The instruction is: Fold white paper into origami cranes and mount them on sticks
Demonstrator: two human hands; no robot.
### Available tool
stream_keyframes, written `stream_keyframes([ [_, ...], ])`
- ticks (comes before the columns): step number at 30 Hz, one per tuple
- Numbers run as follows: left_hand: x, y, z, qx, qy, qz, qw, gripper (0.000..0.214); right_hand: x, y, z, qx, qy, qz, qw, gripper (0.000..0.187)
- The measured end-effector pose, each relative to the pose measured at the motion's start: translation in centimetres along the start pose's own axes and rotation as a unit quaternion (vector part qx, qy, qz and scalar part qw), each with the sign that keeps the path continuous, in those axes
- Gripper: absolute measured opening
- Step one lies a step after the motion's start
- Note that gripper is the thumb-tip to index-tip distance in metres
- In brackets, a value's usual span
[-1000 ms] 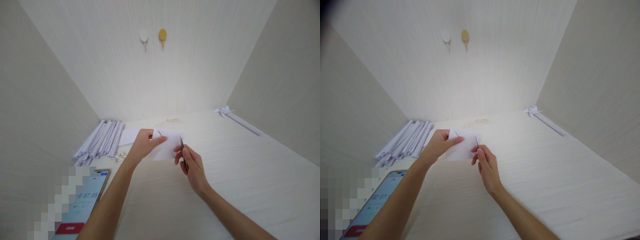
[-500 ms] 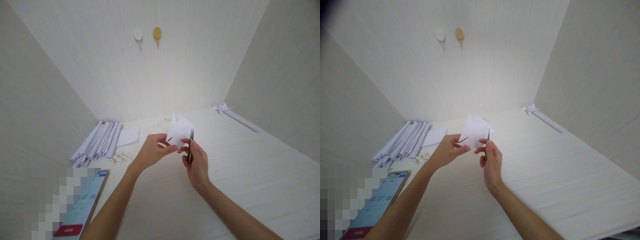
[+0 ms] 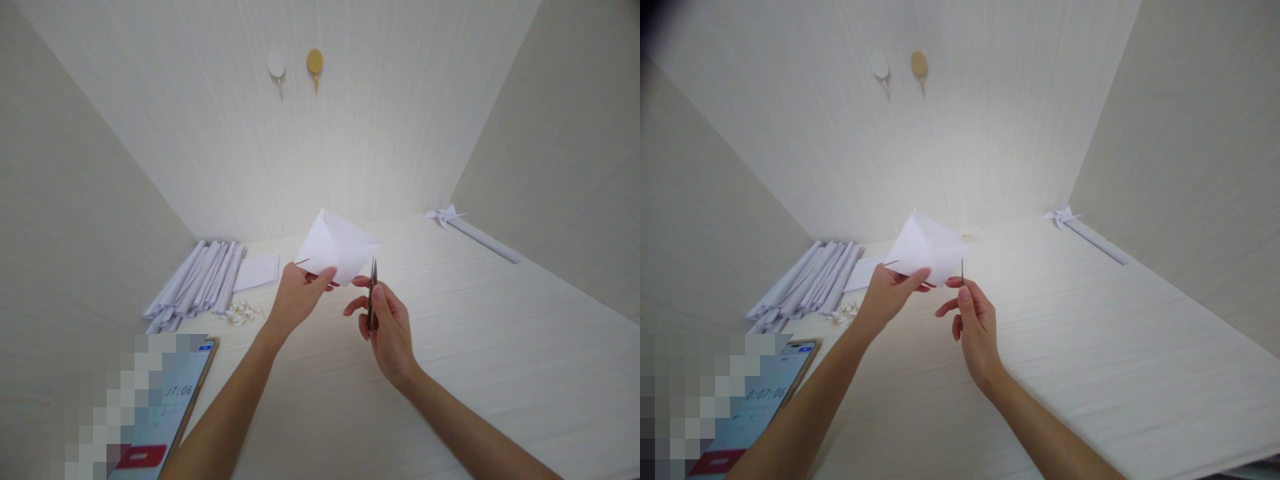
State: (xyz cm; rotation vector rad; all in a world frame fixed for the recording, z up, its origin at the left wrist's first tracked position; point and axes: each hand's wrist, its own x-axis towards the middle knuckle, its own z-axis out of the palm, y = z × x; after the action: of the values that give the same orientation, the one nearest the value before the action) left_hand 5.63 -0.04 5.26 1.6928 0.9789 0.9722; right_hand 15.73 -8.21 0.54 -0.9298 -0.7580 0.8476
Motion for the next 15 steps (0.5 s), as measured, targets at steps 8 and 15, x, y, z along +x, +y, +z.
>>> stream_keyframes([
  [8,0.25,0.79,-0.46,-0.091,0.074,-0.017,0.993,0.022,-0.29,0.15,-0.2,-0.043,-0.077,0.112,0.99,0.034],
  [15,0.03,0.99,0.32,-0.074,0.057,-0.009,0.996,0.023,-0.69,0.03,0.02,-0.078,-0.145,0.132,0.977,0.033],
])
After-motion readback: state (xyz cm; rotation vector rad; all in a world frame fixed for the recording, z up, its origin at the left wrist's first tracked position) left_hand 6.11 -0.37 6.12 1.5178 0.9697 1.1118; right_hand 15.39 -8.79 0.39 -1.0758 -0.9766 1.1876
